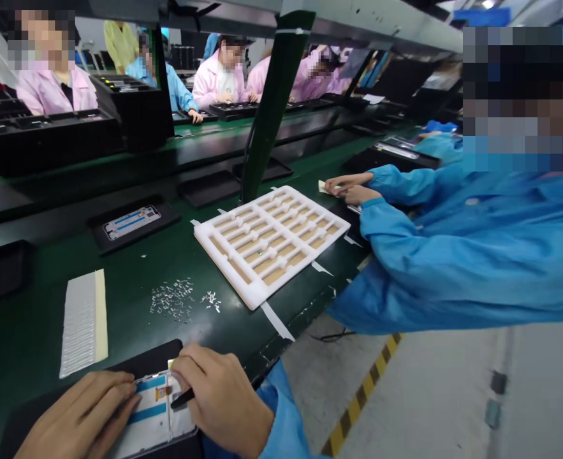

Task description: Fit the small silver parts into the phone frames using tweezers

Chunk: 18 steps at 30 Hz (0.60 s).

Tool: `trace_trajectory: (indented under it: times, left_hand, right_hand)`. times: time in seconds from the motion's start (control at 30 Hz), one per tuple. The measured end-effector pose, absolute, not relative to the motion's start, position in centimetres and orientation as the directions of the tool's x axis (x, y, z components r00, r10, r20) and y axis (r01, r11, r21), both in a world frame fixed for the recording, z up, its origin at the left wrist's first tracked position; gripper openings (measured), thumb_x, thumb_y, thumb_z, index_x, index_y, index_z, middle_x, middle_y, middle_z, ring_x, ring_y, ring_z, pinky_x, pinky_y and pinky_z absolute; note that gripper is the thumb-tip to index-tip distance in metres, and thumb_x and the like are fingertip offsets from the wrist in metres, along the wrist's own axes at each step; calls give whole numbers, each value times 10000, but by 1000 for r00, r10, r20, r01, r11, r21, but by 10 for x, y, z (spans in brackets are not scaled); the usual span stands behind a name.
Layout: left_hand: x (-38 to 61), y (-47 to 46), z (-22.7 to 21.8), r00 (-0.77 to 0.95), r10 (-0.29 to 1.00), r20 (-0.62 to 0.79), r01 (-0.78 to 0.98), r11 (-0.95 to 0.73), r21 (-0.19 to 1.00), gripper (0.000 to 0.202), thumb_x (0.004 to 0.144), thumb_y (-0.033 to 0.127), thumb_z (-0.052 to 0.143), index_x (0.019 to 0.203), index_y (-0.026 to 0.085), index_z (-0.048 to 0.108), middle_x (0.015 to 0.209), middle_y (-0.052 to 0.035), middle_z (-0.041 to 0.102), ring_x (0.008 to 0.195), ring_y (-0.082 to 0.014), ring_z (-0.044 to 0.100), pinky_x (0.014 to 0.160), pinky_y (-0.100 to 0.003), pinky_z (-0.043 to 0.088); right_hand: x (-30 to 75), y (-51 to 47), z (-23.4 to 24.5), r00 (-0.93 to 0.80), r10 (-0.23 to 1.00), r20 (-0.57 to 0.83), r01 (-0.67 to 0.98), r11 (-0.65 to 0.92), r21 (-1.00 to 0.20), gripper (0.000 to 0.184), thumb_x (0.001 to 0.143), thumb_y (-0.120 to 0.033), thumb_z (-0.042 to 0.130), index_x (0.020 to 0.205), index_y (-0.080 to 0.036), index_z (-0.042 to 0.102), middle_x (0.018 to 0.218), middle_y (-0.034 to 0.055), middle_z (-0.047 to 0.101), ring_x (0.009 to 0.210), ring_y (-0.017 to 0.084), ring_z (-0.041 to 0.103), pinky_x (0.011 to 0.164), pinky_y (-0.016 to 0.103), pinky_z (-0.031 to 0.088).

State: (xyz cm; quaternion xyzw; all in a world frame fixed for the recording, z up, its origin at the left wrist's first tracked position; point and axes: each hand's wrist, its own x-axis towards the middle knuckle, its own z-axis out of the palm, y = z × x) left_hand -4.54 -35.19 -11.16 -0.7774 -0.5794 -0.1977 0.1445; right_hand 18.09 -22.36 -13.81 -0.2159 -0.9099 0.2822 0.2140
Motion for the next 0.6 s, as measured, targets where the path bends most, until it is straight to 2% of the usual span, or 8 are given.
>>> trace_trajectory:
  times: [0.13, 0.27, 0.33, 0.43, 0.5, 0.6]
  left_hand:
    - [-44, -351, -102, 322, 834, 449, 941, -335, -52, 514, 1161, 215, 318, 978, 232, 798, 926, 22, 839, 862, -145, 797, 842, -246, 600]
    - [-50, -358, -112, 309, 841, 443, 945, -325, -41, 491, 1159, 257, 341, 1024, 259, 813, 1019, -2, 849, 919, -163, 797, 870, -253, 607]
    - [-53, -362, -120, 297, 865, 404, 949, -314, -25, 449, 1153, 297, 369, 1093, 265, 813, 1087, -25, 841, 972, -173, 793, 902, -250, 610]
    - [-56, -368, -130, 339, 879, 335, 939, -339, -62, 408, 1142, 332, 393, 1288, 270, 769, 1170, -46, 823, 1035, -189, 781, 907, -249, 617]
    - [-55, -370, -132, 367, 877, 312, 930, -356, -93, 416, 1136, 332, 397, 1393, 272, 718, 1211, -54, 811, 1063, -207, 774, 917, -282, 621]
    - [-48, -372, -133, 341, 893, 295, 940, -325, -103, 443, 1142, 349, 361, 1424, 275, 695, 1244, -70, 796, 1115, -241, 752, 963, -358, 608]
  right_hand:
    - [182, -225, -139, -825, 506, 251, 261, 736, -625, 247, 1038, -66, 458, 1078, -217, 649, 1032, 46, 743, 876, 201, 717, 675, 313, 472]
    - [184, -225, -141, -833, 497, 242, 269, 747, -609, 261, 1009, -42, 470, 1111, -217, 635, 1066, 50, 741, 914, 210, 714, 694, 323, 468]
    - [184, -225, -141, -840, 486, 241, 275, 765, -583, 283, 957, -14, 497, 1106, -213, 632, 1070, 50, 734, 916, 215, 709, 703, 328, 472]
    - [182, -226, -137, -853, 457, 252, 280, 808, -518, 314, 876, 31, 522, 1044, -212, 629, 1028, 40, 722, 873, 215, 696, 679, 328, 474]
    - [180, -227, -134, -856, 443, 265, 290, 838, -462, 317, 873, 49, 518, 1015, -211, 630, 1005, 34, 720, 841, 213, 686, 647, 328, 467]
    - [178, -228, -131, -856, 425, 295, 303, 874, -380, 280, 924, 35, 524, 1020, -198, 647, 991, 35, 727, 801, 217, 668, 605, 335, 453]
